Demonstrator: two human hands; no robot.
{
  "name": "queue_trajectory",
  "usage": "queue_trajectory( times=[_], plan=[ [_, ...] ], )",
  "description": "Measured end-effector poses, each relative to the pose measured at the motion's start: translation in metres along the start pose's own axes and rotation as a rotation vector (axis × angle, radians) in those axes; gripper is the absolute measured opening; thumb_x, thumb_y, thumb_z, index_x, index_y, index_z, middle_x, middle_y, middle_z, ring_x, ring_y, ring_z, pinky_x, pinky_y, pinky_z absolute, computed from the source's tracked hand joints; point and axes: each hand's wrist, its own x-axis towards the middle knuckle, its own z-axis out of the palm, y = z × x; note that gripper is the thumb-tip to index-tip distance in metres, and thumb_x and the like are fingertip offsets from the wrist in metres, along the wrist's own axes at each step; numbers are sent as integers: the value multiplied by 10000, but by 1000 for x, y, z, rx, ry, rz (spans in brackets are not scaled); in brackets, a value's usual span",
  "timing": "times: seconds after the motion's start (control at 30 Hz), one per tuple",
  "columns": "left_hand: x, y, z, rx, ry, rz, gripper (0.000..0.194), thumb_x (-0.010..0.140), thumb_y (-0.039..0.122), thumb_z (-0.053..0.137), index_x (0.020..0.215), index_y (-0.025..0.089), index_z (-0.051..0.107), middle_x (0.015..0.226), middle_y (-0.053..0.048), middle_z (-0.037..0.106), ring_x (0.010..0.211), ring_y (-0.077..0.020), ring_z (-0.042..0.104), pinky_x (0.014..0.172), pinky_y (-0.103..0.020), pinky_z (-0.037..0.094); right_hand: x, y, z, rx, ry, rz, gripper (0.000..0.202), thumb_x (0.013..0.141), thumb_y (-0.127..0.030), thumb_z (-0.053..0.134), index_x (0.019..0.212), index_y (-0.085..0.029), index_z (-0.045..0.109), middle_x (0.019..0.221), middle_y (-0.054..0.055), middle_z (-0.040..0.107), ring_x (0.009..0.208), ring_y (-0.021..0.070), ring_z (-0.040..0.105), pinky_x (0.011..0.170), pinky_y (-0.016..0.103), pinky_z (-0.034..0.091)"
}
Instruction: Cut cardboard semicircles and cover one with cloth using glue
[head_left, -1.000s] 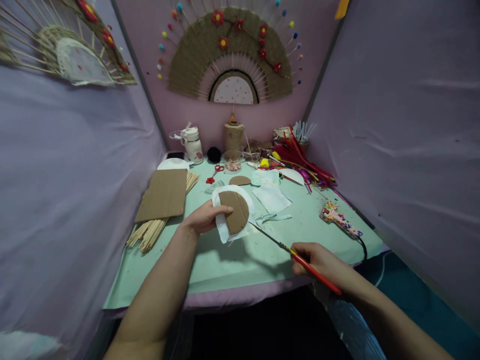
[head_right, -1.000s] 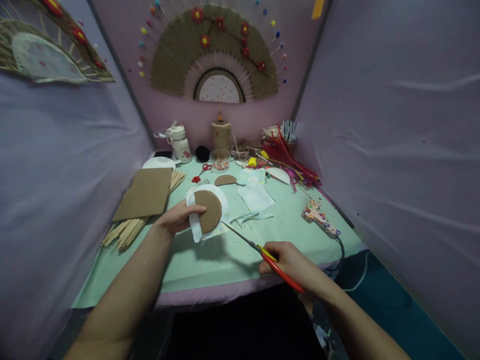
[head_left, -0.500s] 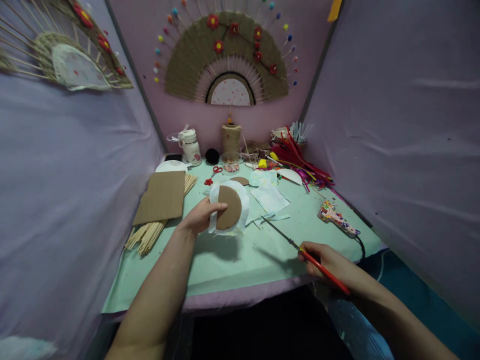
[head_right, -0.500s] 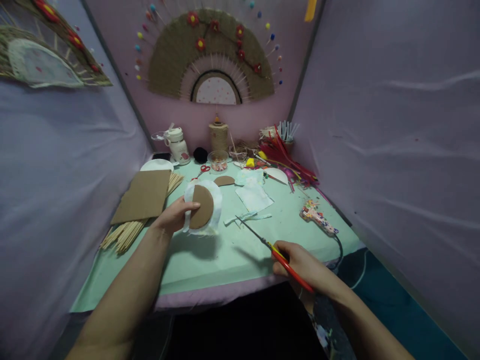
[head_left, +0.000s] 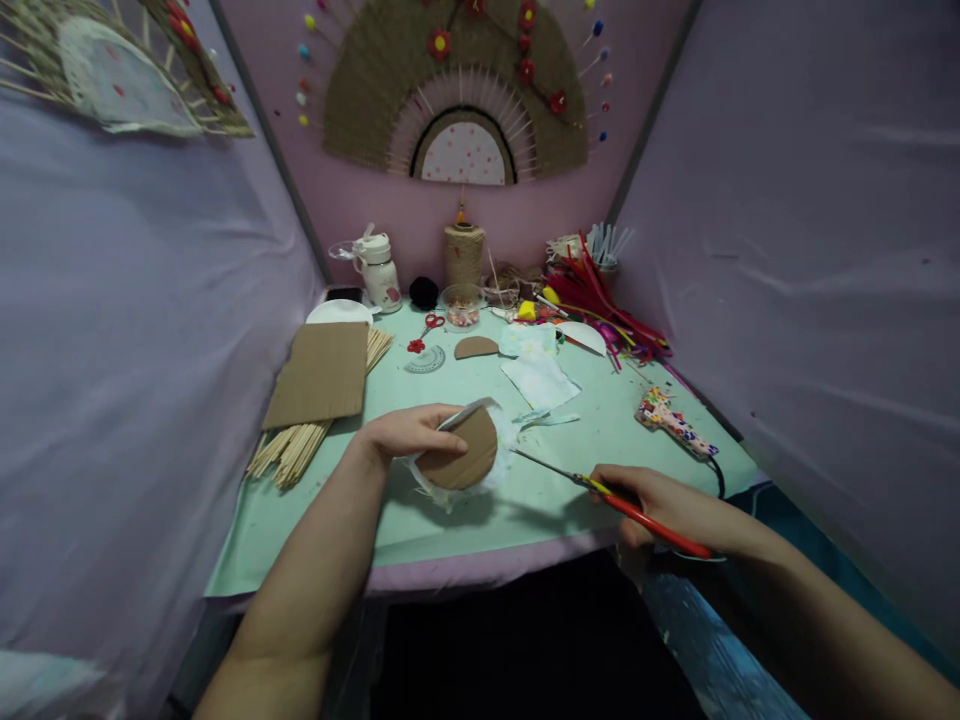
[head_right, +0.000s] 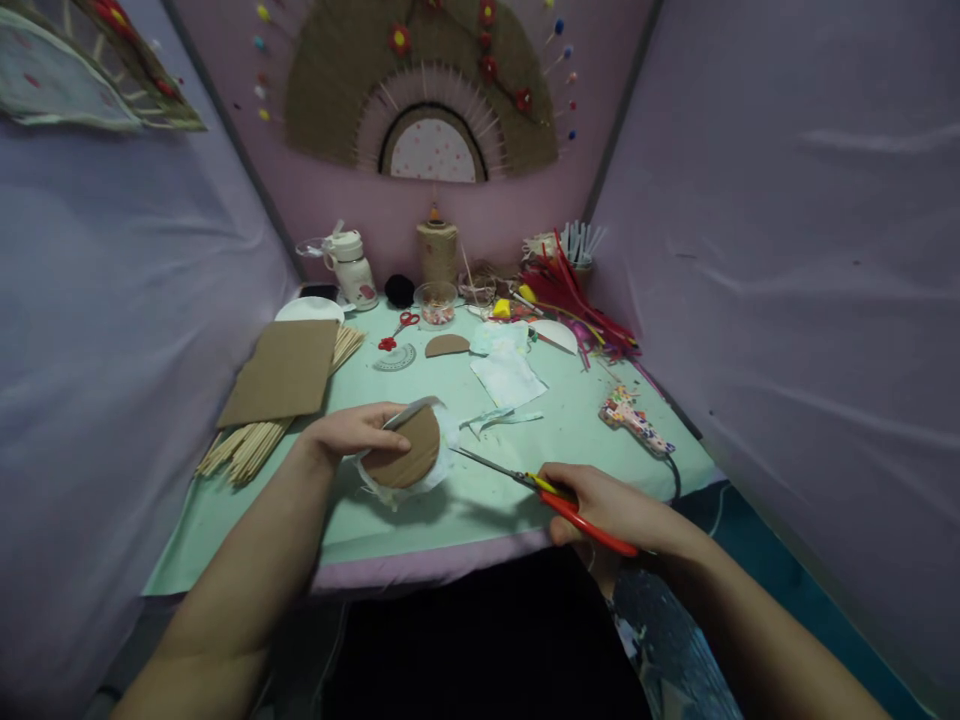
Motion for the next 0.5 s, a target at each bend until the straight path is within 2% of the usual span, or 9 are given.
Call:
queue_trajectory(
  times=[0.1, 0.3, 0.5],
  plan=[
    [0, -2, 0, -25, 9, -18, 446, 669, 330, 783, 1062, 165, 654, 910, -40, 703, 805, -174, 637, 707, -257, 489, 1, -2, -4, -86, 16, -46, 248, 620, -247, 651, 720, -198, 430, 642, -61, 435, 604, 103, 392, 536, 215, 310],
    [1, -5, -1, -34, 25, -7, 469, 690, 298, 769, 1125, 184, 637, 944, -42, 700, 827, -180, 644, 710, -262, 488, 2, -1, -2, -16, -12, 28, 146, 634, -191, 573, 737, -195, 470, 591, -47, 548, 573, 115, 462, 517, 213, 326],
    [2, -5, -2, -6, 21, 1, 470, 706, 314, 761, 1140, 190, 630, 957, -32, 686, 840, -166, 633, 723, -250, 488, 6, 3, -1, -9, 5, -1, 108, 635, -199, 571, 733, -183, 528, 635, -29, 590, 587, 120, 495, 517, 215, 334]
  ],
)
